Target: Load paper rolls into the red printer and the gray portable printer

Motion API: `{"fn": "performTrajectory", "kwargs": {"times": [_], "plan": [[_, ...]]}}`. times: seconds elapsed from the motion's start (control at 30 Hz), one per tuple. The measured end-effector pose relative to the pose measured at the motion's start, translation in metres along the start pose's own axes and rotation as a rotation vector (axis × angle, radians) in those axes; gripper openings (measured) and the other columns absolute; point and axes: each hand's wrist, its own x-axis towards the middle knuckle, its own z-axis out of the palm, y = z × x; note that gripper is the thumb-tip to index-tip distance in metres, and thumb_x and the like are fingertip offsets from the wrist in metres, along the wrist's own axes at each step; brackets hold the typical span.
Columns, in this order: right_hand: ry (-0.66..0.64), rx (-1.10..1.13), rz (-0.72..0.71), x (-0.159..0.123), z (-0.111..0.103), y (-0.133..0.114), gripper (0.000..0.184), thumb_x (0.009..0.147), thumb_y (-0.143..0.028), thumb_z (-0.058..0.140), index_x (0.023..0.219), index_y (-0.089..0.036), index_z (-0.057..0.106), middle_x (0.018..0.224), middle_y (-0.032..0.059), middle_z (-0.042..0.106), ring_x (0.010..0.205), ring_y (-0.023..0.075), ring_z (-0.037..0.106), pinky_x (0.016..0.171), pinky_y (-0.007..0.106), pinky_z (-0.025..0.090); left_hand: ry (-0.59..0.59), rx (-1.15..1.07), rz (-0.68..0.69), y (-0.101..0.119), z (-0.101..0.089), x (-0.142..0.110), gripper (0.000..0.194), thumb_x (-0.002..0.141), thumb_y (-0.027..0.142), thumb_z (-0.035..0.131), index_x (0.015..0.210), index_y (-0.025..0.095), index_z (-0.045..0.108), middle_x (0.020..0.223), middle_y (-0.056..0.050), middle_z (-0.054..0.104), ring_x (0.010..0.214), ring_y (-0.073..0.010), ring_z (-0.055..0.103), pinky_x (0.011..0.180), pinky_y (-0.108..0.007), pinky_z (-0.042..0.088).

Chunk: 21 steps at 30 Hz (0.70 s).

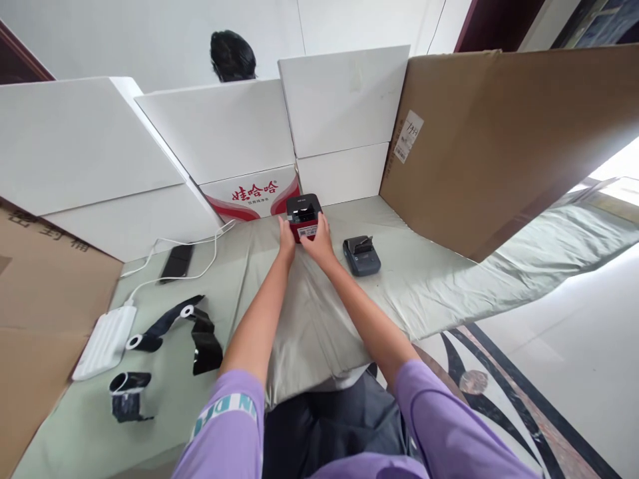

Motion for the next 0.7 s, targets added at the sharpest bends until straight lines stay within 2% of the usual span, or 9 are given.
{"fn": "performTrajectory", "kwargs": {"times": [0.07,0.1,0.17,0.2,0.27,0.33,0.43,0.57,0.7], "plan": [[0.004,-0.051,-0.247,-0.042,-0.033,-0.009,0.058,0.082,-0.023,0.061,0.139,-0.019,0.05,0.149,0.0166,0.051,0.146,0.0309,0.045,0.126,0.046,0.034,0.087,0.022,-0.032,-0.001,-0.015,-0.036,0.061,0.107,0.045,0.033,0.163,0.019,0.03,0.175,-0.007,0.02,0.163,-0.0157,0.015,0.132,-0.035,0.018],[0.072,-0.116,-0.312,-0.062,-0.052,-0.008,0.049,0.085,-0.026,0.059,0.133,-0.022,0.054,0.141,0.0147,0.056,0.14,0.031,0.05,0.124,0.047,0.037,0.069,0.029,-0.027,-0.002,-0.023,-0.058,0.06,0.107,0.044,0.033,0.163,0.022,0.03,0.175,-0.005,0.018,0.162,-0.0155,0.016,0.132,-0.036,0.016],[0.255,-0.297,-0.239,-0.089,-0.088,0.002,0.046,0.085,-0.029,0.06,0.131,-0.021,0.054,0.135,0.0177,0.057,0.137,0.0358,0.048,0.122,0.055,0.035,0.007,0.041,-0.007,-0.005,-0.042,-0.104,0.058,0.107,0.048,0.033,0.162,0.028,0.035,0.174,-0.003,0.024,0.161,-0.0168,0.023,0.133,-0.04,0.016],[0.311,-0.371,-0.143,-0.096,-0.102,0.012,0.056,0.083,-0.031,0.064,0.136,-0.018,0.05,0.138,0.0215,0.054,0.139,0.0396,0.044,0.121,0.06,0.032,-0.024,0.049,0.011,-0.005,-0.051,-0.127,0.059,0.106,0.05,0.033,0.161,0.028,0.037,0.173,-0.003,0.027,0.161,-0.0178,0.024,0.133,-0.041,0.016],[0.305,-0.466,0.039,-0.098,-0.118,0.033,0.082,0.074,-0.038,0.075,0.145,-0.011,0.042,0.142,0.0285,0.048,0.14,0.0465,0.04,0.118,0.066,0.031,-0.055,0.074,0.035,-0.006,-0.066,-0.167,0.062,0.105,0.055,0.035,0.159,0.026,0.041,0.17,-0.005,0.034,0.159,-0.0198,0.028,0.133,-0.042,0.018],[0.236,-0.501,0.163,-0.092,-0.121,0.052,0.1,0.065,-0.039,0.082,0.149,-0.007,0.037,0.142,0.031,0.047,0.137,0.0491,0.043,0.115,0.066,0.033,-0.06,0.107,0.064,-0.006,-0.078,-0.195,0.065,0.103,0.059,0.036,0.157,0.024,0.046,0.167,-0.007,0.041,0.158,-0.0207,0.032,0.132,-0.04,0.021],[0.183,-0.517,0.22,-0.083,-0.113,0.065,0.101,0.063,-0.033,0.081,0.149,-0.008,0.037,0.139,0.0291,0.05,0.132,0.0465,0.049,0.113,0.061,0.037,-0.036,0.169,0.095,-0.009,-0.088,-0.214,0.063,0.102,0.062,0.039,0.153,0.027,0.052,0.163,-0.004,0.047,0.156,-0.0205,0.036,0.132,-0.039,0.024],[0.141,-0.509,0.163,-0.095,-0.106,0.051,0.092,0.069,-0.032,0.075,0.15,-0.011,0.038,0.136,0.0241,0.052,0.129,0.0406,0.052,0.112,0.055,0.042,-0.012,0.22,0.13,-0.014,-0.09,-0.216,0.058,0.102,0.06,0.042,0.149,0.029,0.056,0.158,-0.003,0.054,0.153,-0.0213,0.041,0.131,-0.041,0.027],[0.04,-0.44,0.062,-0.134,-0.081,0.025,0.092,0.072,-0.037,0.075,0.151,-0.012,0.036,0.136,0.0232,0.051,0.129,0.039,0.052,0.112,0.052,0.044,-0.024,0.259,0.179,-0.014,-0.085,-0.214,0.058,0.101,0.059,0.047,0.146,0.025,0.061,0.152,-0.008,0.06,0.148,-0.0257,0.048,0.129,-0.042,0.031]]}}
